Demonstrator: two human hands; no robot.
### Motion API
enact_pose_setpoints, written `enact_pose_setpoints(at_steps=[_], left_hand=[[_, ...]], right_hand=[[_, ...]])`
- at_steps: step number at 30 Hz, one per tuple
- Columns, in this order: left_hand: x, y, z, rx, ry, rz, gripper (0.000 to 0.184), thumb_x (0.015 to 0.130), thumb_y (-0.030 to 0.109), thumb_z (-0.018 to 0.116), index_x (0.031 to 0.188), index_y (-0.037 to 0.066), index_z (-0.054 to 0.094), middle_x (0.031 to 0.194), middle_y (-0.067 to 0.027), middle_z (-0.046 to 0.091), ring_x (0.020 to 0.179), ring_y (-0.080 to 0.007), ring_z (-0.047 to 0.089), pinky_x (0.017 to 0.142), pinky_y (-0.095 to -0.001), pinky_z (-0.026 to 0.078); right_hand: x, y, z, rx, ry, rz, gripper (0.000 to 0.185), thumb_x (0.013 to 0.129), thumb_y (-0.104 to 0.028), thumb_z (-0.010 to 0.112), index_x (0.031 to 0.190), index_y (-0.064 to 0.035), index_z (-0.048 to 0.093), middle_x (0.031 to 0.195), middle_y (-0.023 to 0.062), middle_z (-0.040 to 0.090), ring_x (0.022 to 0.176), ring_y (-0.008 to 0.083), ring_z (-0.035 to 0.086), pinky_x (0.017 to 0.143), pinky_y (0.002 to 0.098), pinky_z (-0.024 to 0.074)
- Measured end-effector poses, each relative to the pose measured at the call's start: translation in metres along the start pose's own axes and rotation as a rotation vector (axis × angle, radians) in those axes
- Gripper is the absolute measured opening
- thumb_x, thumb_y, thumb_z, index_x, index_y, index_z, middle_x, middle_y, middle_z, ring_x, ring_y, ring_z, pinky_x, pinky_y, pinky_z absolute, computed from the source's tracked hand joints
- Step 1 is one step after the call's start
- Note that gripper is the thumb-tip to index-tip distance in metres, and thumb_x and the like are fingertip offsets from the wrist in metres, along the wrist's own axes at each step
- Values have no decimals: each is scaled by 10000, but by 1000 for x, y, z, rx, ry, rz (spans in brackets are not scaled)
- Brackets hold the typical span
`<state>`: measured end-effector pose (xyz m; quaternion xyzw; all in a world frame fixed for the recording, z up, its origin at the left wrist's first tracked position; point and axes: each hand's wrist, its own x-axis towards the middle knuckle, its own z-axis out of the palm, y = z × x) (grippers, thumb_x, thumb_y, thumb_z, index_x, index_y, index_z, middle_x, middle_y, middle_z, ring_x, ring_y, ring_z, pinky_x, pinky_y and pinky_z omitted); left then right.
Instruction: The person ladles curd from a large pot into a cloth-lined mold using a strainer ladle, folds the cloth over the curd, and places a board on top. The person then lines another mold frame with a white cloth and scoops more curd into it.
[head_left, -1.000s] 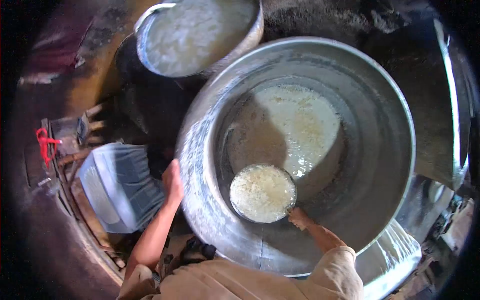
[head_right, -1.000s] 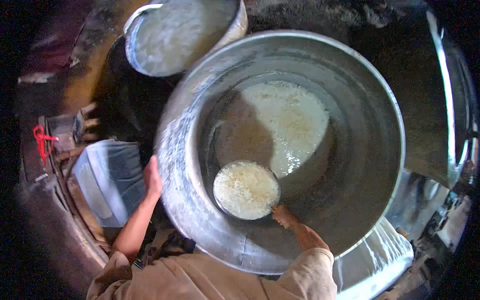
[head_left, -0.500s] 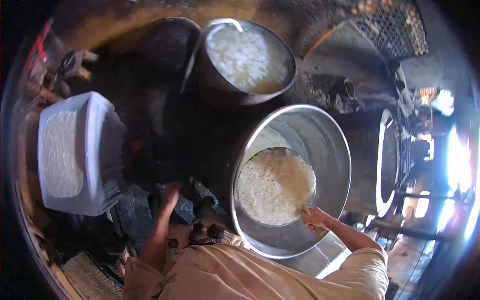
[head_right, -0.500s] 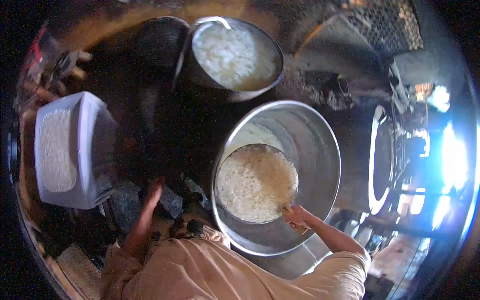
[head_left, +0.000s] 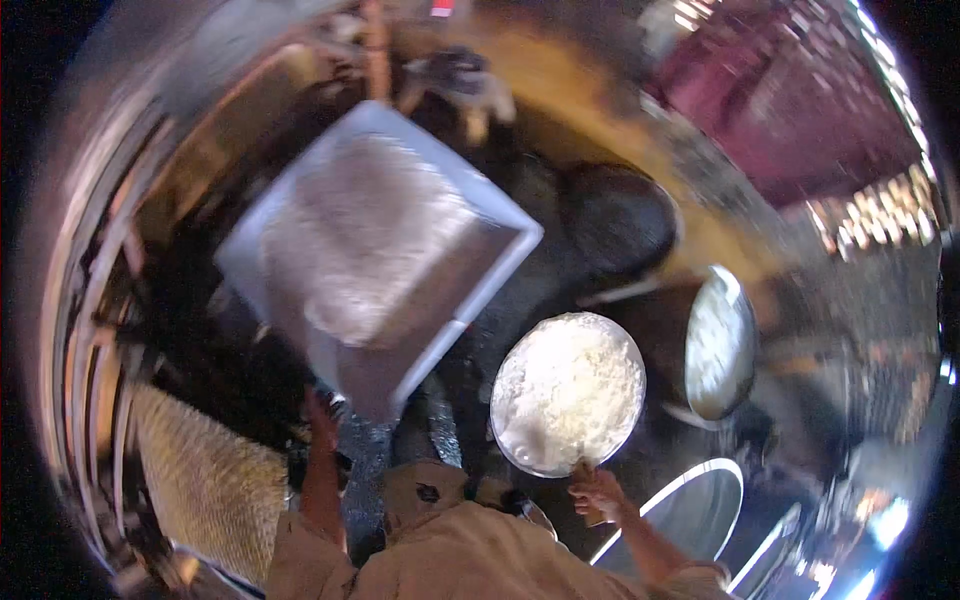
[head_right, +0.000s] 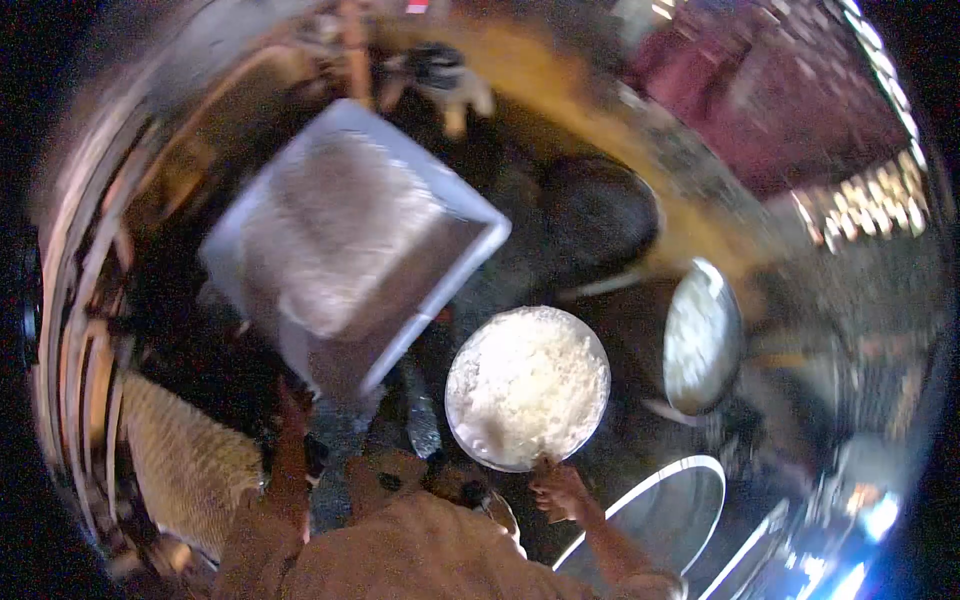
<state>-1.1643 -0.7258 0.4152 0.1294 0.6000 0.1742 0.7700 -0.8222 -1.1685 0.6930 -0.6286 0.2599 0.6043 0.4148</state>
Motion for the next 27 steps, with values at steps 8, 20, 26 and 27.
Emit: enact_pose_setpoints(at_steps=[8, 20, 26, 27], left_hand=[[4, 39, 87, 66, 160, 243, 678, 788, 643, 354, 1251, 149, 398, 1149, -82, 479, 995, -228, 465, 894, -399, 329], [84, -12, 76, -157, 188, 380, 628, 806, 543, 440, 1250, 102, 388, 1175, -120, 455, 1032, -259, 449, 900, -394, 337], [80, 9, 82, -41, 221, 398, 621, 806, 516, 465, 1246, 85, 388, 1181, -133, 448, 1041, -267, 444, 901, -394, 339], [80, 13, 83, -11, 227, 405, 620, 806, 511, 470, 1246, 82, 388, 1182, -135, 447, 1043, -268, 443, 901, -394, 339]], right_hand=[[253, -73, 212, -597, -303, -714, 301, 679, -125, 646, 964, -81, 560, 736, 85, 563, 603, 232, 538, 516, 312, 454], [287, -151, 372, -565, -215, -637, 233, 780, -261, 566, 723, -36, 559, 585, 60, 513, 503, 188, 524, 498, 313, 442], [297, -165, 332, -1081, -195, -748, 166, 754, -194, 583, 701, -41, 546, 586, 69, 518, 482, 202, 531, 469, 344, 455], [305, -163, 325, -886, -209, -754, 145, 748, -176, 586, 700, -45, 545, 590, 72, 523, 490, 203, 537, 471, 344, 457]])
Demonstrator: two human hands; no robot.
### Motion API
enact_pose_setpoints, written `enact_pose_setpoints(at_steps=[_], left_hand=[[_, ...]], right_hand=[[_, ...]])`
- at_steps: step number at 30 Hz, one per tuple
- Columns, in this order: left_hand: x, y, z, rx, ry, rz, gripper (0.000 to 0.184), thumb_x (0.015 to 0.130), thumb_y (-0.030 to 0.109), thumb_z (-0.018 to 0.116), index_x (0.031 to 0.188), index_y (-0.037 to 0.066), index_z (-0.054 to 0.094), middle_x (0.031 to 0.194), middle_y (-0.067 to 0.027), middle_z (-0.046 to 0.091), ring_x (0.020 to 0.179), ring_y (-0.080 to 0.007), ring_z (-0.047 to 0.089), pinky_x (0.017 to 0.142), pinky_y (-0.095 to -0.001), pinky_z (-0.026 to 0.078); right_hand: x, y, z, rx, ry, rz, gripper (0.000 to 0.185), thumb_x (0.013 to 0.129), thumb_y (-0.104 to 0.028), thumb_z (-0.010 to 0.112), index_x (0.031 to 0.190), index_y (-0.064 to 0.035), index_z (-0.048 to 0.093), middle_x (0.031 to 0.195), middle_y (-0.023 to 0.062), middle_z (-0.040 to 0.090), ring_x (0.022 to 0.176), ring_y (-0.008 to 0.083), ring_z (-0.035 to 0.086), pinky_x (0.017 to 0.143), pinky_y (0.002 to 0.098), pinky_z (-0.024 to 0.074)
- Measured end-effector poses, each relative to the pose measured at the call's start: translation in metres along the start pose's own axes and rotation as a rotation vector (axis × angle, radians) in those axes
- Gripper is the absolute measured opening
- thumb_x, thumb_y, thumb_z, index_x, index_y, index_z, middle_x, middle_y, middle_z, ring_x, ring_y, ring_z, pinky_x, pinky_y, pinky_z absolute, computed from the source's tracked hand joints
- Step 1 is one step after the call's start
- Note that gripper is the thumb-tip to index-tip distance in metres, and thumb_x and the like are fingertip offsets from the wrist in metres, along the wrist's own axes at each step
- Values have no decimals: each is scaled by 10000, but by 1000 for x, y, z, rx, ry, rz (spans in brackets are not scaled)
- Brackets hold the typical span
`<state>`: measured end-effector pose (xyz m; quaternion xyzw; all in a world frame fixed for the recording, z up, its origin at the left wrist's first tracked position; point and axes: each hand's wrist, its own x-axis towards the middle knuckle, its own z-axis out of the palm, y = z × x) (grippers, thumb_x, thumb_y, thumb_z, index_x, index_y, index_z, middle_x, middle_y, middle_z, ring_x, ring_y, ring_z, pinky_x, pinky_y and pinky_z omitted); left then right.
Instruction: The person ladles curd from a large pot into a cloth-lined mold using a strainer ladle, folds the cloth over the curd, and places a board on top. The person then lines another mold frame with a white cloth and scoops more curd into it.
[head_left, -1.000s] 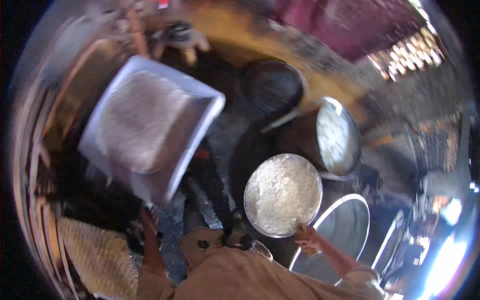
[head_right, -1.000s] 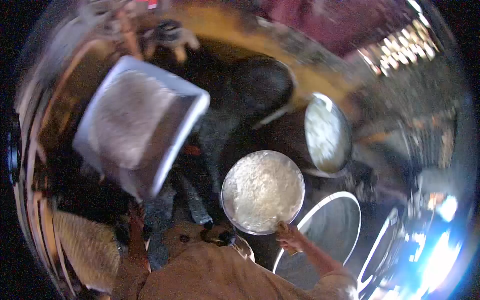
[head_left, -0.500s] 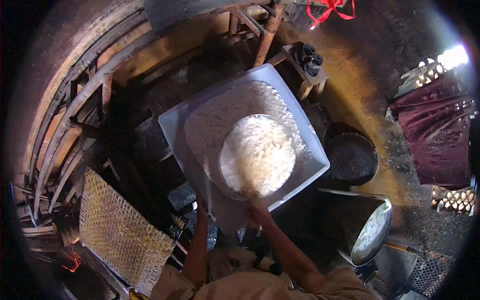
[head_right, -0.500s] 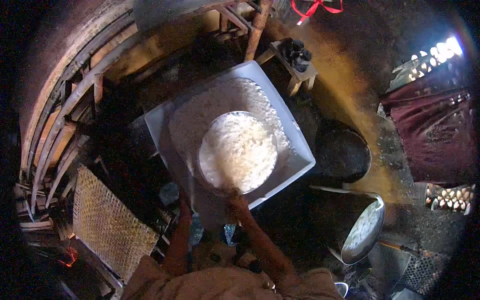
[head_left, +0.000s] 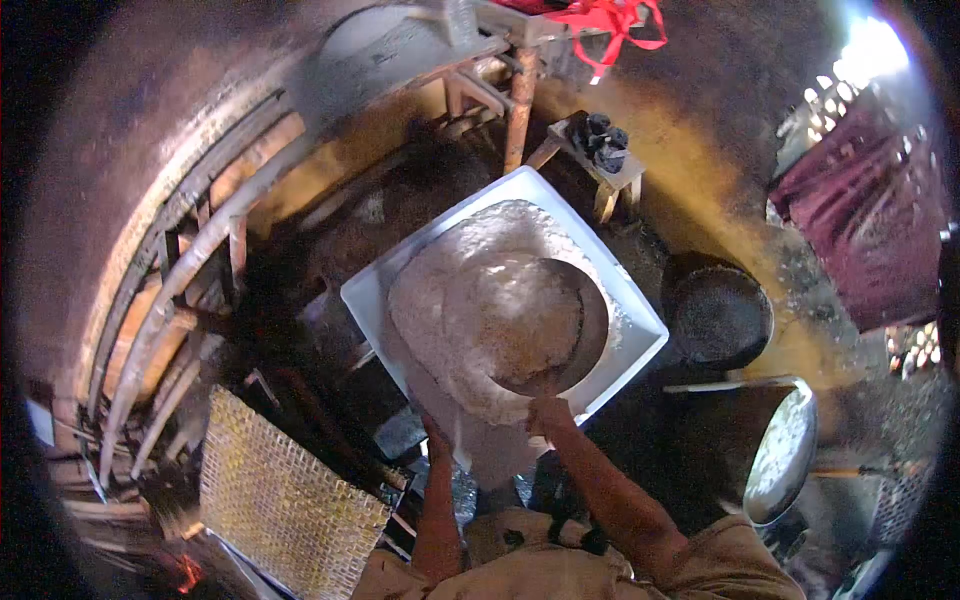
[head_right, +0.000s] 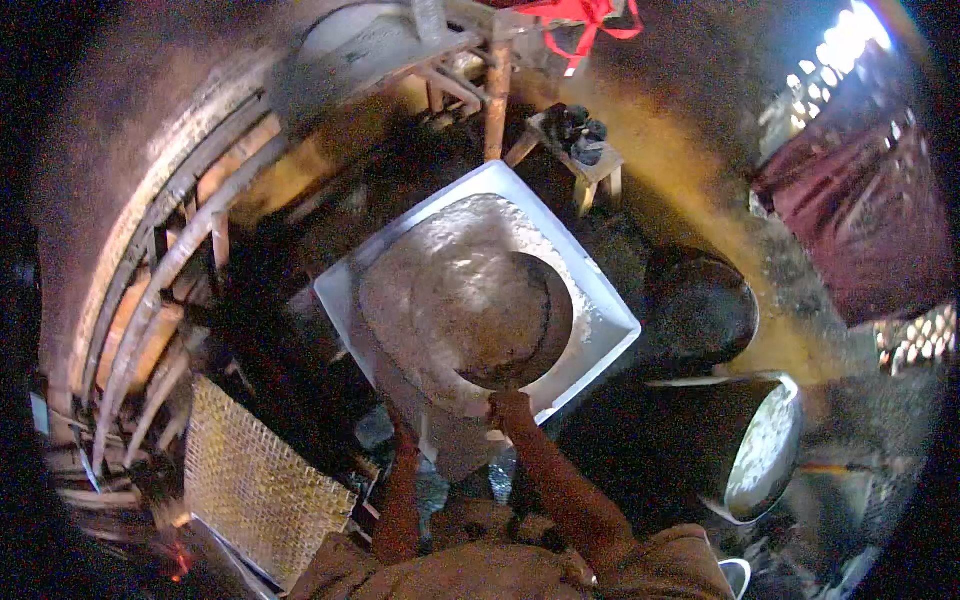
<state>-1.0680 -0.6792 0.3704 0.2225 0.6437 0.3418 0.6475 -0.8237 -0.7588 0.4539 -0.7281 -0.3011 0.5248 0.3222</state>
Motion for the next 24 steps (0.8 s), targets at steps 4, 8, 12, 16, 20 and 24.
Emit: enact_pose_setpoints(at_steps=[4, 8, 12, 16, 20, 24], left_hand=[[-4, 20, 3, 137, -9, 83, 616, 805, 494, 487, 1243, 71, 388, 1186, -144, 442, 1050, -273, 439, 902, -394, 340], [-14, 33, 8, 356, -1, 250, 613, 805, 476, 504, 1240, 60, 388, 1191, -153, 437, 1056, -279, 436, 903, -393, 342], [-49, 24, 6, 906, 165, 716, 610, 805, 458, 520, 1237, 49, 388, 1195, -161, 432, 1062, -284, 432, 904, -393, 343], [-141, -40, 45, 1092, 116, 1134, 597, 798, 403, 558, 1213, 6, 393, 1187, -184, 429, 1057, -292, 433, 897, -384, 351], [-339, -165, 122, 1061, -745, 968, 503, 792, 269, 547, 1173, -31, 413, 1186, -179, 427, 1091, -261, 418, 915, -352, 334], [-558, -277, 172, 1259, -1475, 632, 481, 815, 224, 519, 1215, -11, 393, 1229, -154, 414, 1146, -243, 377, 970, -325, 270]], right_hand=[[-12, 5, -17, 75, 326, -289, 87, 739, -145, 596, 787, -92, 548, 603, 59, 539, 517, 200, 540, 451, 352, 447], [-59, -63, -73, -61, 846, 61, 200, 726, -213, 631, 891, -122, 566, 653, 47, 560, 543, 196, 548, 439, 346, 442], [-163, -44, -131, 326, 1007, -77, 406, 683, -81, 649, 1020, -20, 431, 885, 147, 553, 791, 230, 575, 588, 326, 503], [-366, 21, -179, 653, 1144, -451, 509, 670, -57, 658, 1076, -15, 354, 832, 188, 568, 750, 287, 587, 687, 351, 471], [-575, 158, -195, 572, 1303, -388, 348, 719, -239, 650, 891, 28, 507, 821, 188, 558, 749, 273, 578, 677, 348, 446], [-651, 316, -116, 688, 1420, 107, 319, 714, -230, 643, 817, 52, 532, 679, 193, 562, 666, 268, 581, 627, 359, 454]])
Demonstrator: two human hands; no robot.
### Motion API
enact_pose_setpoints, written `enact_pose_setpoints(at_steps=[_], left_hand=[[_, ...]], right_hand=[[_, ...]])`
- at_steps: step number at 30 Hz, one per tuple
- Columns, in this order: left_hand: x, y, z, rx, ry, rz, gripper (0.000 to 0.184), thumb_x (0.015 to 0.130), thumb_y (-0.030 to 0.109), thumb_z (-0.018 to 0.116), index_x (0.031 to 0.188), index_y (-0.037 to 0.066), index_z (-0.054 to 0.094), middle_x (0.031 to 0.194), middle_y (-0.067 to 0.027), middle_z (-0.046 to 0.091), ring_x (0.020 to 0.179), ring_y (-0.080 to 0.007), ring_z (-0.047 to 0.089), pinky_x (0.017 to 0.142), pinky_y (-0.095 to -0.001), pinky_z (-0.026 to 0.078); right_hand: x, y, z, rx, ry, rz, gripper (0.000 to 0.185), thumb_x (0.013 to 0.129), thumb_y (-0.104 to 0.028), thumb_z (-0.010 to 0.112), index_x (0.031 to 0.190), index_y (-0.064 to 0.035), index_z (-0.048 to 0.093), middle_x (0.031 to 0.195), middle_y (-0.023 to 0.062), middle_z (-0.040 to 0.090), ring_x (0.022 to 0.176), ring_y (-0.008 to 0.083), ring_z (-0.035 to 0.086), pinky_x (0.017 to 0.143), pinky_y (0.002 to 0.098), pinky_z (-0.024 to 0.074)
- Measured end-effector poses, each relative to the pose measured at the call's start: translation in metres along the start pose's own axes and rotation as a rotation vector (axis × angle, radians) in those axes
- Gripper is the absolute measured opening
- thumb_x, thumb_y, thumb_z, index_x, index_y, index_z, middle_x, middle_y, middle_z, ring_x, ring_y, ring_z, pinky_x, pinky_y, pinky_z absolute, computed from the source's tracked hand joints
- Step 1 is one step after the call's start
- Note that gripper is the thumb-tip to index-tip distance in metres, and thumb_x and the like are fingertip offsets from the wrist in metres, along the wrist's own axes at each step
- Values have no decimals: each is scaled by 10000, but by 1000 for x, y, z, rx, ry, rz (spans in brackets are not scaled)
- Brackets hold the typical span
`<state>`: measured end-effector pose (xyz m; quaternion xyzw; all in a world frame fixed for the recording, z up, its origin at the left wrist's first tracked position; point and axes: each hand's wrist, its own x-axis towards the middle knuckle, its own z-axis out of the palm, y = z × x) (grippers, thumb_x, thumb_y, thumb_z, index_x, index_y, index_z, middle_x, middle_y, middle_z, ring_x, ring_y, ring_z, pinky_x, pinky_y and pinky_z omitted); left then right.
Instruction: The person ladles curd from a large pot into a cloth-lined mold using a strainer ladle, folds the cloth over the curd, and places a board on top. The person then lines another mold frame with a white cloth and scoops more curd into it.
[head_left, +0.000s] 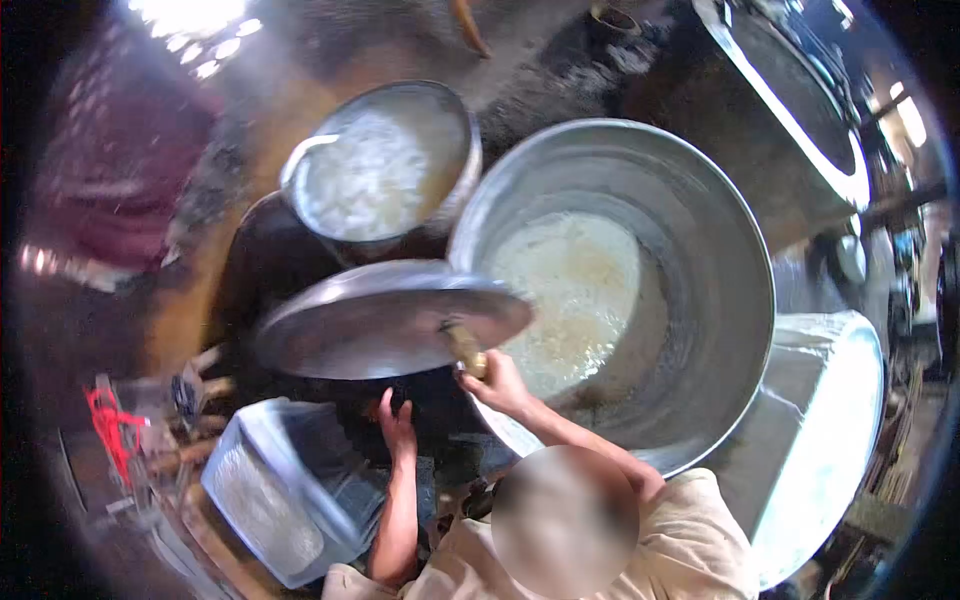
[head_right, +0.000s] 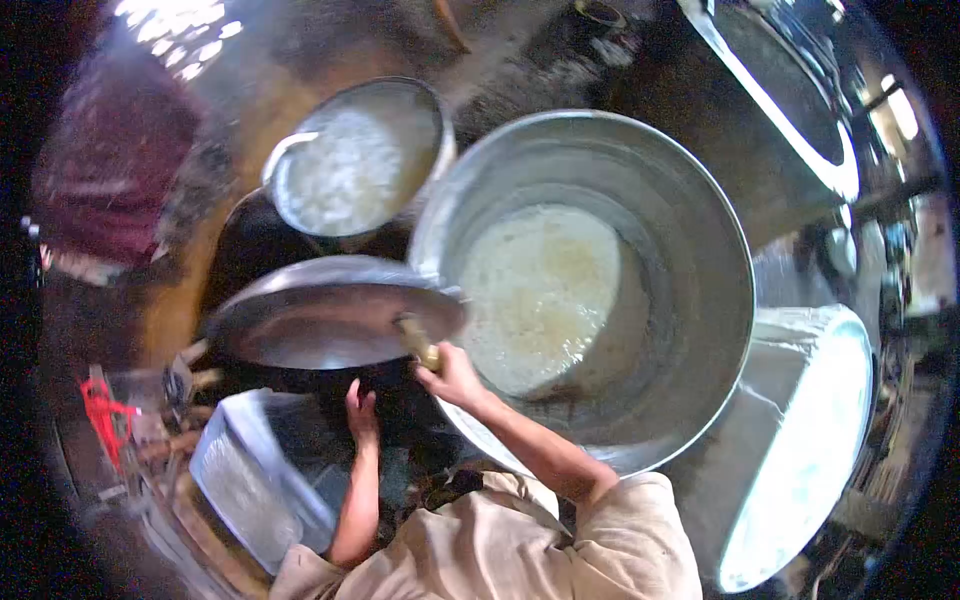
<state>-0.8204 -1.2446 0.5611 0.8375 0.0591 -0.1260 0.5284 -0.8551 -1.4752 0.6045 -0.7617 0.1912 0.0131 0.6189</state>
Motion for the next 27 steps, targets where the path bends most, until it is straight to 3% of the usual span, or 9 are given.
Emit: enact_pose_setpoints(at_steps=[5, 8, 10, 11, 12, 14, 17, 20, 27], left_hand=[[65, 58, 110, -38, -382, -6, 474, 916, 328, 306, 1189, -45, 416, 1234, -154, 420, 1144, -209, 378, 968, -323, 270], [63, 83, 131, -20, -285, -183, 490, 925, 310, 259, 1222, -63, 375, 1286, -142, 367, 1160, -215, 363, 982, -305, 251], [57, 102, 154, -2, -78, -275, 625, 898, 449, 294, 1237, -75, 336, 1285, -180, 347, 1150, -258, 373, 968, -340, 286], [55, 108, 162, 16, 5, -238, 616, 887, 477, 325, 1105, -80, 472, 1094, -157, 516, 961, -220, 494, 839, -340, 388], [59, 93, 157, 111, 131, -315, 635, 877, 493, 339, 1103, -89, 455, 1076, -163, 515, 959, -230, 493, 830, -350, 394], [57, 93, 163, 154, 218, -354, 695, 858, 535, 342, 1135, -101, 383, 1121, -198, 451, 969, -256, 480, 835, -364, 393], [58, 72, 149, 195, 258, -323, 688, 865, 527, 329, 1149, -98, 375, 1137, -184, 439, 1004, -257, 461, 863, -363, 374], [57, 79, 156, 146, 285, -357, 682, 871, 516, 323, 1158, -101, 363, 1164, -179, 425, 1028, -264, 447, 888, -367, 354], [46, 39, 108, 7, 391, -383, 706, 839, 542, 339, 1296, 8, 268, 1306, -124, 329, 1165, -281, 332, 1000, -367, 231]], right_hand=[[-43, 166, -139, 150, 345, 626, 273, 731, -176, 616, 919, 12, 552, 735, 68, 586, 674, 140, 552, 557, 316, 444], [-55, 353, -183, -155, 396, 835, 355, 760, -172, 576, 1048, 21, 501, 745, 76, 556, 626, 200, 539, 566, 339, 458], [-37, 436, -220, -265, 400, 889, 384, 770, -170, 562, 1091, 24, 484, 748, 79, 546, 611, 220, 535, 570, 347, 462], [-24, 461, -239, -266, 480, 998, 436, 782, -170, 538, 1153, 18, 410, 766, 95, 558, 625, 237, 545, 576, 366, 467], [-5, 485, -256, -270, 560, 1104, 492, 795, -170, 514, 1216, 12, 336, 784, 112, 570, 639, 254, 556, 583, 384, 472], [39, 509, -271, -273, 619, 1223, 553, 807, -170, 490, 1278, 7, 261, 803, 128, 581, 653, 271, 566, 589, 403, 477], [93, 509, -265, -701, 555, 1136, 290, 786, -210, 479, 982, 3, 470, 808, 163, 594, 678, 354, 566, 611, 442, 466], [139, 535, -231, -390, 814, 1037, 310, 697, -194, 539, 922, 12, 485, 757, 252, 586, 684, 405, 581, 614, 476, 474], [181, 538, -152, -53, 178, 960, 277, 695, -105, 563, 952, -21, 507, 707, 160, 591, 552, 274, 603, 448, 367, 489]])
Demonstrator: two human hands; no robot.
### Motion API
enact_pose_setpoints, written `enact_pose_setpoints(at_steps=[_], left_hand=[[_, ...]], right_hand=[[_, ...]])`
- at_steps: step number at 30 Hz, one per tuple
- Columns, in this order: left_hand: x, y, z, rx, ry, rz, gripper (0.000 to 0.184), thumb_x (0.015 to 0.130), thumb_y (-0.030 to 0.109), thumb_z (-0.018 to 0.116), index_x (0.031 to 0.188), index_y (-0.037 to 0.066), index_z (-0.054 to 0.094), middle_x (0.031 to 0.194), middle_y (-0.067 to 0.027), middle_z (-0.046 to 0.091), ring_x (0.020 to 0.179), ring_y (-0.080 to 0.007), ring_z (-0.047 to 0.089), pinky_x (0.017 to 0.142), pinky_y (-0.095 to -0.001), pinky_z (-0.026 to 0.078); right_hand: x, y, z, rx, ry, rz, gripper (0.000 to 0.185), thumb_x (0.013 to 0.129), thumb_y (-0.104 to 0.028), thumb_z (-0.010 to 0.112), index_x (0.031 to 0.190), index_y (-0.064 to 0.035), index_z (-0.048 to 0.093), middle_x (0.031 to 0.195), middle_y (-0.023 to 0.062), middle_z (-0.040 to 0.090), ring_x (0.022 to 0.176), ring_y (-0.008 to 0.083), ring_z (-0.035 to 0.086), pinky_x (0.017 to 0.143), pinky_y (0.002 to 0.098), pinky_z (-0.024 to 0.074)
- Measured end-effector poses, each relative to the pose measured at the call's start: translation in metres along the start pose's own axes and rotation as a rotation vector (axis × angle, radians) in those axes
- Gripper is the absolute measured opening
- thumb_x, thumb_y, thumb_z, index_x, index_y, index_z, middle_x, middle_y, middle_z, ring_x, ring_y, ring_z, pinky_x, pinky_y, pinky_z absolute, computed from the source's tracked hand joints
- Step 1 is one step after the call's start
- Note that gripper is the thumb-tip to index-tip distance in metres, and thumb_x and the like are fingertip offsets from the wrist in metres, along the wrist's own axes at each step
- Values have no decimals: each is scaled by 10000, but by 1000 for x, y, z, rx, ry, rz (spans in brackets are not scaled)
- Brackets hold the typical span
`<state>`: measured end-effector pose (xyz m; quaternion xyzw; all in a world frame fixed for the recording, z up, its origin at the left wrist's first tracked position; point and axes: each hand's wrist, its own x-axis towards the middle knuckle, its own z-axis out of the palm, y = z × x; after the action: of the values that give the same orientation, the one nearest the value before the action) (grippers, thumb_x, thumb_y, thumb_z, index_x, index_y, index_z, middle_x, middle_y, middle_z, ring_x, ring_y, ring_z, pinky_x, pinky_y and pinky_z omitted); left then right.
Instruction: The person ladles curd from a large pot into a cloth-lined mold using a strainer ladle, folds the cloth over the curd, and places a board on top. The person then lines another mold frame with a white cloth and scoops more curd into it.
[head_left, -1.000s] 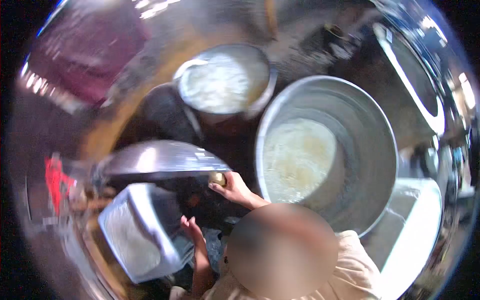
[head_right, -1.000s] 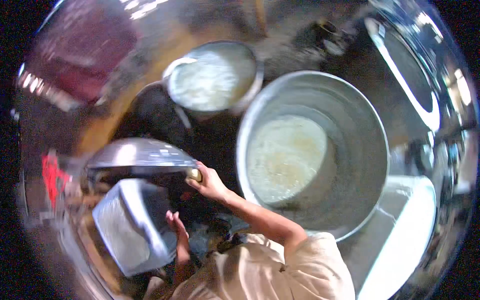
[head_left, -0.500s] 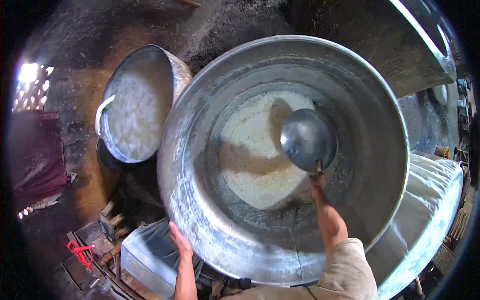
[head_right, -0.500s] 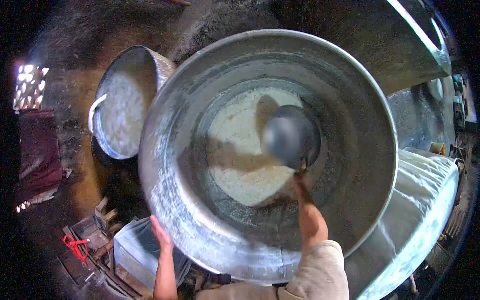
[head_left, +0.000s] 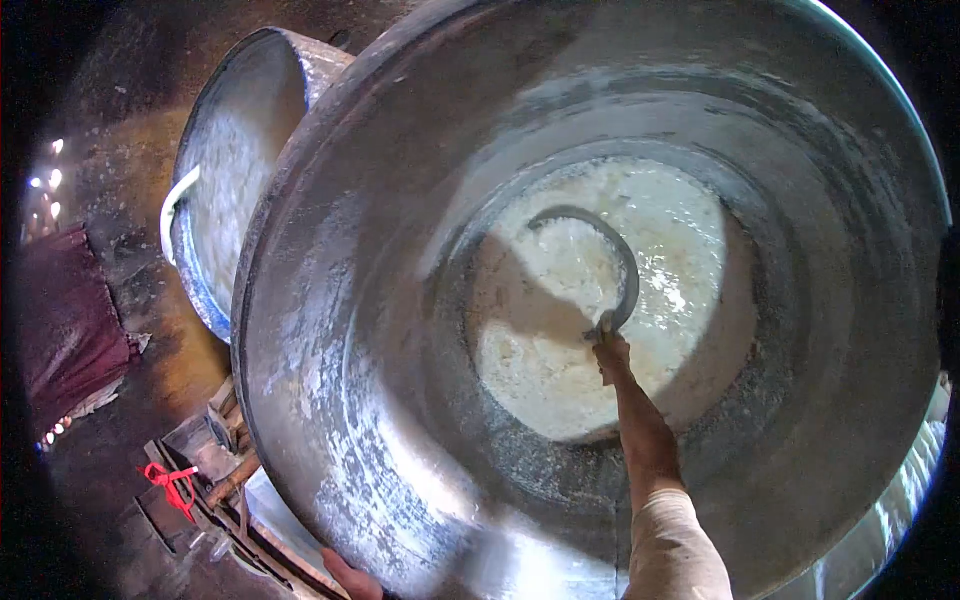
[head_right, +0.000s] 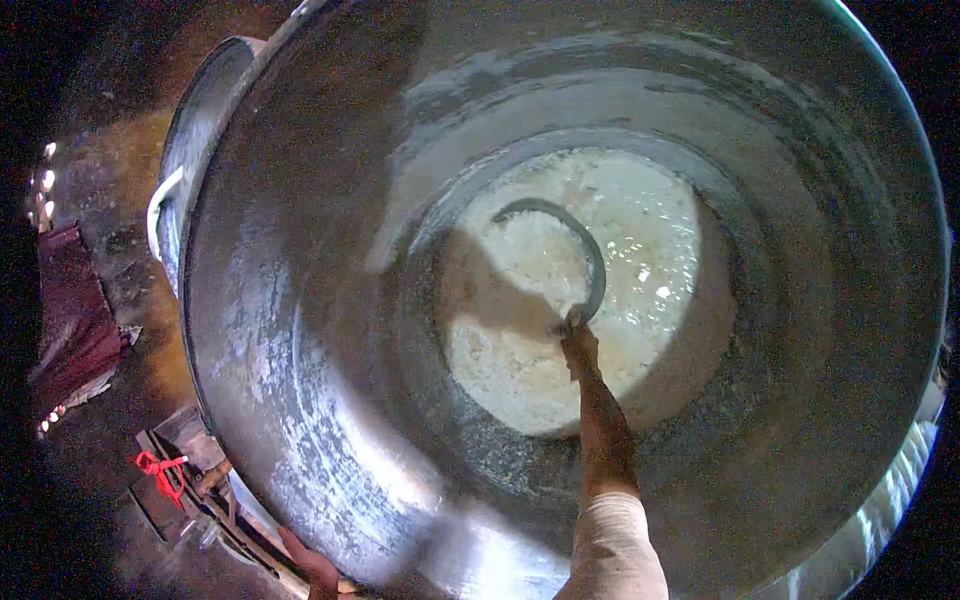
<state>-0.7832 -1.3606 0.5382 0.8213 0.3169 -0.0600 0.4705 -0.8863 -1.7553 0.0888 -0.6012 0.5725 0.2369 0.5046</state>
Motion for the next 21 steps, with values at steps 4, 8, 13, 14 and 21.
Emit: enact_pose_setpoints(at_steps=[4, 8, 13, 14, 21], left_hand=[[-46, 46, 65, -86, -217, 90, 702, 831, 529, 366, 1295, 10, 277, 1314, -121, 327, 1169, -282, 332, 1002, -364, 228], [-21, 16, 30, -268, 27, -104, 654, 856, 514, 330, 1254, -5, 328, 1259, -164, 380, 1128, -292, 373, 972, -377, 263], [-32, 39, 35, 750, -40, 295, 489, 904, 380, 292, 1037, -59, 462, 1010, -273, 467, 904, -363, 449, 797, -435, 341], [-29, 40, 32, 812, -144, 508, 434, 900, 337, 317, 1015, -52, 471, 959, -287, 474, 842, -410, 454, 745, -450, 360], [-12, 58, 36, 290, -405, 406, 433, 895, 331, 295, 899, -29, 537, 915, -229, 549, 882, -377, 507, 755, -408, 389]], right_hand=[[-7, 16, 30, 131, -230, -90, 363, 699, -71, 546, 1058, -79, 494, 695, 129, 565, 464, 219, 563, 370, 337, 449], [-32, 31, 42, 256, -477, -173, 325, 709, -59, 577, 1025, -87, 507, 639, 98, 548, 438, 189, 523, 355, 321, 419], [-95, 65, 37, 713, -715, 151, 161, 763, -45, 582, 905, -92, 524, 607, 70, 536, 438, 148, 510, 364, 291, 410], [-135, 45, 21, 588, -653, -81, 260, 729, -19, 607, 948, -91, 487, 600, 65, 509, 430, 145, 487, 378, 292, 400], [-308, 13, -83, 254, -640, 112, 241, 718, -4, 603, 895, -49, 446, 581, 31, 460, 428, 139, 468, 384, 298, 396]])
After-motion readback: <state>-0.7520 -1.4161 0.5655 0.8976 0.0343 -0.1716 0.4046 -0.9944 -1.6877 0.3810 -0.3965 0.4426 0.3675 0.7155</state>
